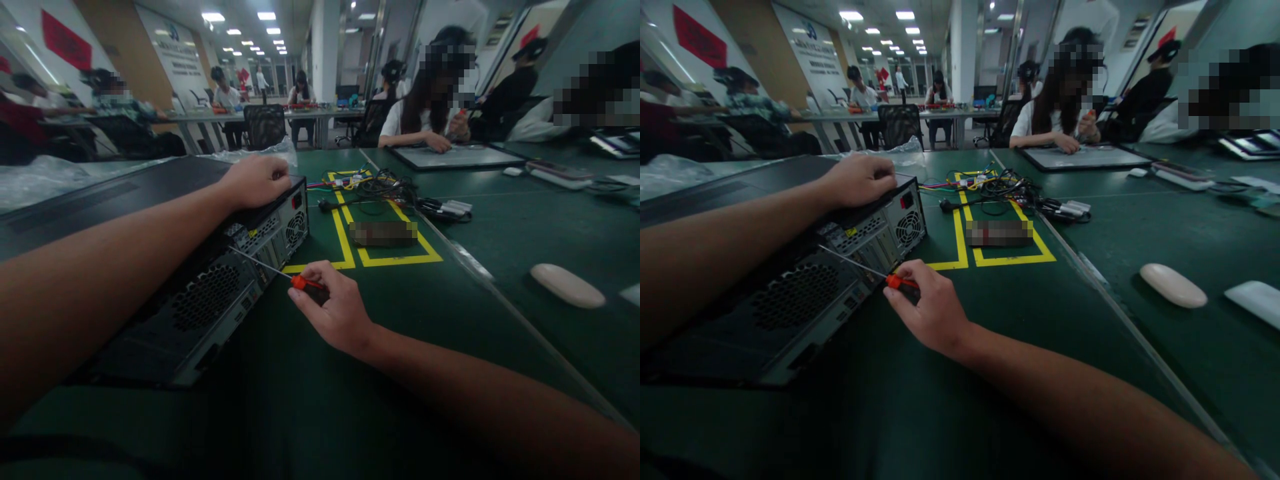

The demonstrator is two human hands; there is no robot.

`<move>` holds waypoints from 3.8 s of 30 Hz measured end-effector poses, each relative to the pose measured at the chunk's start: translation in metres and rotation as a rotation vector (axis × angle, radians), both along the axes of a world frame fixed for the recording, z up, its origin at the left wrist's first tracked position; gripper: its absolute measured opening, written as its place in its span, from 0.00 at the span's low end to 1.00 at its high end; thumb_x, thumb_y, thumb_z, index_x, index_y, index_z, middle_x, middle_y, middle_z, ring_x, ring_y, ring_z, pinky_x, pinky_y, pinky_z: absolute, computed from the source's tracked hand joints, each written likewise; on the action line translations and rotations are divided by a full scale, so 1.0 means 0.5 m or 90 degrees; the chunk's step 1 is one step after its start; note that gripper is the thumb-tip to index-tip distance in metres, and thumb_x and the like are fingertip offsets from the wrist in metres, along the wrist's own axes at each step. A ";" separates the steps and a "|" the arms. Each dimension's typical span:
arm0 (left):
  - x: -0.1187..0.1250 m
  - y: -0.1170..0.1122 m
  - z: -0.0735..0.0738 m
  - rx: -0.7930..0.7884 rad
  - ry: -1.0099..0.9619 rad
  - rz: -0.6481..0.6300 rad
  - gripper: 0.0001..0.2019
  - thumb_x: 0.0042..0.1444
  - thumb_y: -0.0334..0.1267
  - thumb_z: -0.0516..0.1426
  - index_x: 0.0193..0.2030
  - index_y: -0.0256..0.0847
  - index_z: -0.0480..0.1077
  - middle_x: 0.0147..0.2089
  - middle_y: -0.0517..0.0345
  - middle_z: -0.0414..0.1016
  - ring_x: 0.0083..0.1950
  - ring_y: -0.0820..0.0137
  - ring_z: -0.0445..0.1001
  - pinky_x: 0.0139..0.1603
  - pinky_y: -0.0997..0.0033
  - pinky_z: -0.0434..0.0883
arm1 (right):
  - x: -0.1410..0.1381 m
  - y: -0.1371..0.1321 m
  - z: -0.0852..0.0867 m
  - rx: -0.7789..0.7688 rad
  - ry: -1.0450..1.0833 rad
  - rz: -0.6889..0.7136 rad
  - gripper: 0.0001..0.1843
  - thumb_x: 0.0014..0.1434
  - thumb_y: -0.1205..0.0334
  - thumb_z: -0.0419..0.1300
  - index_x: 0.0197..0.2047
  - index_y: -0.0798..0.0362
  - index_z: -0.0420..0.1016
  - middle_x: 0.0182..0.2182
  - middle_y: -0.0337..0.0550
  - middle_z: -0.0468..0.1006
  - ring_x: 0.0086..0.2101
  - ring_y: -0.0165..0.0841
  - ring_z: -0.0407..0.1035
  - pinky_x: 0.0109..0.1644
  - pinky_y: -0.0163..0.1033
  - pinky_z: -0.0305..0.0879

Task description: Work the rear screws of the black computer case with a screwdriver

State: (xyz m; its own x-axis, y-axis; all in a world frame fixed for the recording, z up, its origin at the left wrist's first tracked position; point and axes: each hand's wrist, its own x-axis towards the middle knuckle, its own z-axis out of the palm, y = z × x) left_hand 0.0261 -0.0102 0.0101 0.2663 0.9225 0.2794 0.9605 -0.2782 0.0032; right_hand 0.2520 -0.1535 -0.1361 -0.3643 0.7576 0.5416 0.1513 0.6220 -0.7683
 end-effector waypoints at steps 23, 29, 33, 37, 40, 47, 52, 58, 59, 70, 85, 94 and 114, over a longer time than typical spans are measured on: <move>-0.003 0.002 -0.004 0.002 -0.050 -0.027 0.11 0.66 0.42 0.57 0.38 0.44 0.80 0.37 0.48 0.79 0.40 0.58 0.72 0.45 0.55 0.64 | 0.004 -0.001 0.002 -0.017 -0.013 0.003 0.08 0.73 0.54 0.68 0.48 0.46 0.75 0.42 0.42 0.87 0.38 0.37 0.79 0.48 0.45 0.77; -0.005 0.003 -0.005 0.009 -0.055 -0.035 0.11 0.63 0.43 0.58 0.37 0.45 0.81 0.36 0.48 0.78 0.40 0.57 0.73 0.44 0.55 0.64 | 0.005 -0.001 0.005 -0.017 -0.019 -0.001 0.08 0.73 0.54 0.68 0.47 0.46 0.75 0.41 0.42 0.86 0.38 0.37 0.79 0.47 0.45 0.77; -0.004 0.000 -0.003 0.001 -0.051 -0.036 0.10 0.63 0.43 0.58 0.37 0.46 0.81 0.35 0.48 0.78 0.41 0.56 0.74 0.43 0.55 0.64 | 0.007 -0.001 0.006 -0.016 -0.024 -0.003 0.08 0.73 0.54 0.69 0.48 0.46 0.76 0.40 0.42 0.86 0.37 0.37 0.79 0.46 0.45 0.76; -0.002 -0.002 -0.002 -0.006 -0.043 -0.029 0.12 0.62 0.44 0.57 0.39 0.45 0.83 0.37 0.47 0.79 0.42 0.55 0.75 0.45 0.54 0.64 | 0.007 -0.001 0.005 -0.010 -0.019 -0.007 0.07 0.73 0.54 0.68 0.48 0.46 0.77 0.40 0.42 0.86 0.37 0.36 0.78 0.45 0.44 0.76; -0.004 -0.001 -0.003 -0.010 -0.050 -0.027 0.12 0.62 0.44 0.58 0.41 0.45 0.83 0.37 0.47 0.80 0.43 0.55 0.76 0.46 0.54 0.65 | 0.006 -0.002 0.004 -0.009 -0.020 -0.009 0.08 0.73 0.54 0.69 0.48 0.46 0.77 0.40 0.42 0.86 0.37 0.36 0.78 0.45 0.44 0.76; -0.004 -0.002 -0.005 0.009 -0.038 -0.032 0.13 0.66 0.44 0.56 0.38 0.45 0.81 0.38 0.46 0.81 0.41 0.56 0.76 0.43 0.55 0.64 | 0.006 -0.002 0.006 -0.008 -0.014 -0.008 0.07 0.73 0.55 0.69 0.48 0.47 0.77 0.41 0.42 0.87 0.38 0.37 0.80 0.46 0.44 0.77; -0.004 -0.001 -0.007 0.017 -0.037 -0.034 0.11 0.66 0.44 0.56 0.37 0.45 0.79 0.38 0.47 0.81 0.40 0.57 0.74 0.41 0.56 0.64 | 0.004 -0.002 0.003 -0.012 -0.019 -0.016 0.08 0.73 0.55 0.70 0.48 0.46 0.77 0.41 0.42 0.87 0.37 0.37 0.80 0.45 0.44 0.77; -0.003 -0.003 -0.006 0.007 -0.046 -0.031 0.11 0.65 0.44 0.57 0.38 0.46 0.80 0.39 0.47 0.82 0.41 0.56 0.76 0.44 0.56 0.66 | 0.004 -0.002 0.002 -0.009 -0.014 -0.018 0.07 0.73 0.54 0.70 0.48 0.46 0.78 0.40 0.42 0.87 0.37 0.36 0.80 0.44 0.44 0.77; -0.003 -0.003 -0.006 0.007 -0.045 -0.029 0.12 0.65 0.44 0.56 0.39 0.46 0.81 0.39 0.47 0.82 0.42 0.56 0.76 0.44 0.56 0.66 | 0.004 -0.003 0.002 -0.009 -0.012 -0.018 0.07 0.73 0.55 0.70 0.48 0.46 0.78 0.40 0.42 0.87 0.36 0.36 0.79 0.44 0.44 0.77; 0.002 -0.007 0.000 0.008 -0.016 -0.024 0.13 0.68 0.44 0.54 0.39 0.44 0.79 0.40 0.46 0.82 0.41 0.56 0.76 0.42 0.57 0.64 | 0.007 -0.003 0.008 0.008 -0.013 -0.013 0.08 0.75 0.53 0.67 0.48 0.48 0.81 0.41 0.43 0.87 0.37 0.36 0.79 0.43 0.43 0.75; -0.003 0.000 -0.006 -0.002 -0.025 -0.025 0.13 0.69 0.42 0.55 0.40 0.42 0.80 0.39 0.46 0.80 0.40 0.58 0.73 0.42 0.57 0.61 | 0.005 0.002 -0.002 0.020 -0.010 0.000 0.07 0.73 0.57 0.69 0.49 0.46 0.76 0.42 0.42 0.87 0.39 0.37 0.82 0.47 0.44 0.78; -0.004 0.003 -0.007 -0.004 -0.044 -0.032 0.13 0.68 0.43 0.55 0.39 0.42 0.80 0.38 0.47 0.78 0.39 0.58 0.71 0.43 0.56 0.61 | 0.003 0.003 -0.007 0.021 0.004 0.003 0.06 0.74 0.57 0.69 0.49 0.46 0.76 0.43 0.42 0.87 0.40 0.37 0.82 0.48 0.43 0.78; 0.007 -0.007 0.001 -0.011 0.001 0.022 0.21 0.68 0.46 0.54 0.51 0.40 0.86 0.44 0.45 0.84 0.49 0.53 0.78 0.53 0.56 0.69 | 0.003 0.001 -0.004 0.009 -0.010 0.005 0.07 0.74 0.56 0.69 0.50 0.46 0.77 0.43 0.41 0.87 0.39 0.36 0.80 0.48 0.44 0.77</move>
State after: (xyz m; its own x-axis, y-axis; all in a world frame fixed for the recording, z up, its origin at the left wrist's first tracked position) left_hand 0.0295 -0.0138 0.0104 0.2347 0.9358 0.2632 0.9695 -0.2449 0.0062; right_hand 0.2536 -0.1528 -0.1382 -0.3791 0.7467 0.5465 0.1588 0.6343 -0.7566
